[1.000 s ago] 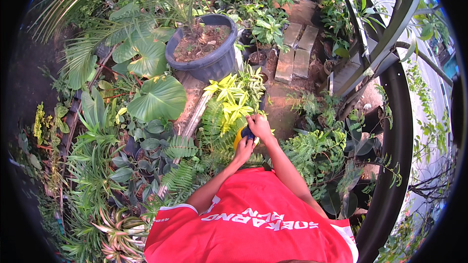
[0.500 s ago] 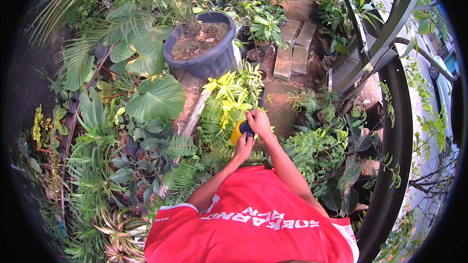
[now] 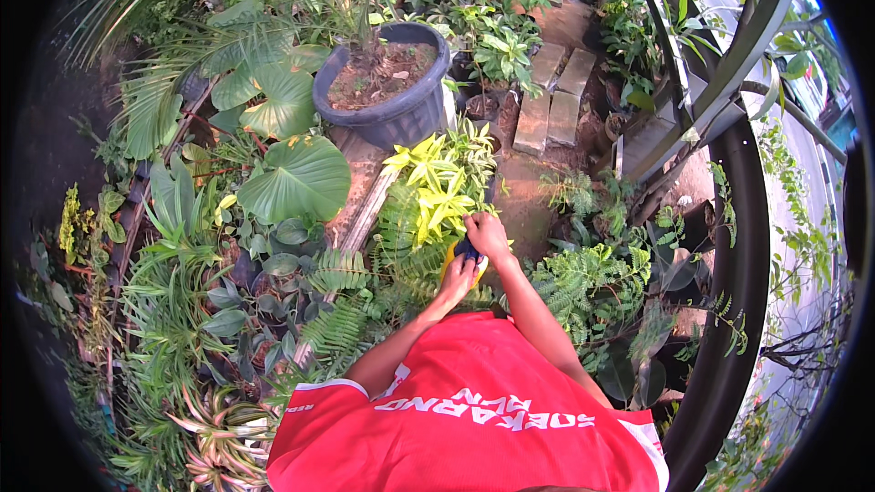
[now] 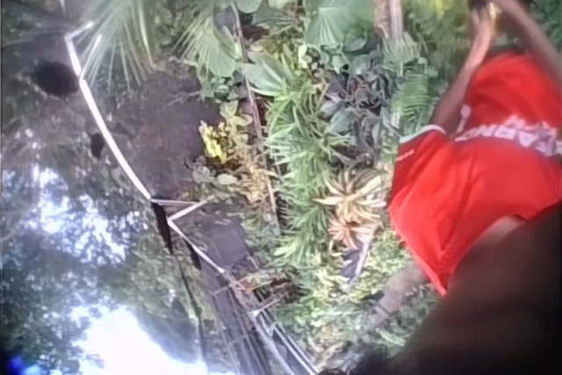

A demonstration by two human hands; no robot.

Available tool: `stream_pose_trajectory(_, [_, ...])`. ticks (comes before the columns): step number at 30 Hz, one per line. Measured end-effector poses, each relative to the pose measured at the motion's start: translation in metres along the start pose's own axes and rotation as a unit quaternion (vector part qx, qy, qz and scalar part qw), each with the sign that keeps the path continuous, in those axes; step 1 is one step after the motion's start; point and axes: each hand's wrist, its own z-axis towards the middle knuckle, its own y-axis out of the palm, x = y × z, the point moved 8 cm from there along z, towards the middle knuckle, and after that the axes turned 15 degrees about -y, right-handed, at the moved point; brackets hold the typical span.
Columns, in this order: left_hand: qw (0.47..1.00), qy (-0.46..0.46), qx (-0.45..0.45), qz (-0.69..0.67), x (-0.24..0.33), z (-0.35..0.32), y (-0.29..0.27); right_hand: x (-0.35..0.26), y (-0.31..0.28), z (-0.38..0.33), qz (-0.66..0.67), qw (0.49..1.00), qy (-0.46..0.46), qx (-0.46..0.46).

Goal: The person uses a yellow spray bottle to water various potted plants in a garden area. They move between different plants, spraying water onto leaves and soil, and occasionally repositioning the bottle to reach different areas.

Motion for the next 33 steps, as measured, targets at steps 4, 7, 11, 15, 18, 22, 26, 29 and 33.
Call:
stream_pose_trajectory(4, [0.996,0.046,0.057,0.050,0.019,-0.007,0.000,-0.008,-0.004,0.005,0.019,1.000,-0.017,0.009])
stream_pose_trajectory(7, [0.994,0.055,0.068,0.066,0.021,-0.007,-0.004,-0.011,-0.004,0.005,0.033,0.999,-0.013,0.006])
stream_pose_trajectory(11, [0.998,0.001,0.037,0.050,0.005,0.001,-0.005,0.005,0.006,0.002,0.045,0.999,0.021,-0.017])
stream_pose_trajectory(15, [0.998,-0.048,0.005,0.029,-0.003,0.000,-0.002,0.016,0.011,-0.004,0.029,0.999,0.025,-0.019])
stream_pose_trajectory(18, [0.998,-0.055,0.004,0.007,-0.002,-0.002,0.001,0.015,0.009,-0.002,0.017,0.999,0.027,-0.023])
stream_pose_trajectory(22, [1.000,0.009,0.011,0.021,0.017,-0.009,0.006,0.008,0.003,0.003,0.009,1.000,0.013,-0.018])
stream_pose_trajectory(26, [0.995,0.042,0.064,0.067,0.024,-0.007,0.001,-0.011,-0.010,0.006,0.015,1.000,-0.009,-0.002])
stream_pose_trajectory(29, [0.995,0.047,0.068,0.064,0.024,-0.005,0.001,-0.008,-0.008,0.007,0.029,0.999,0.009,-0.024])
stream_pose_trajectory(33, [0.996,0.025,0.053,0.073,0.016,0.003,0.000,0.000,-0.005,0.005,0.012,1.000,-0.011,-0.009])
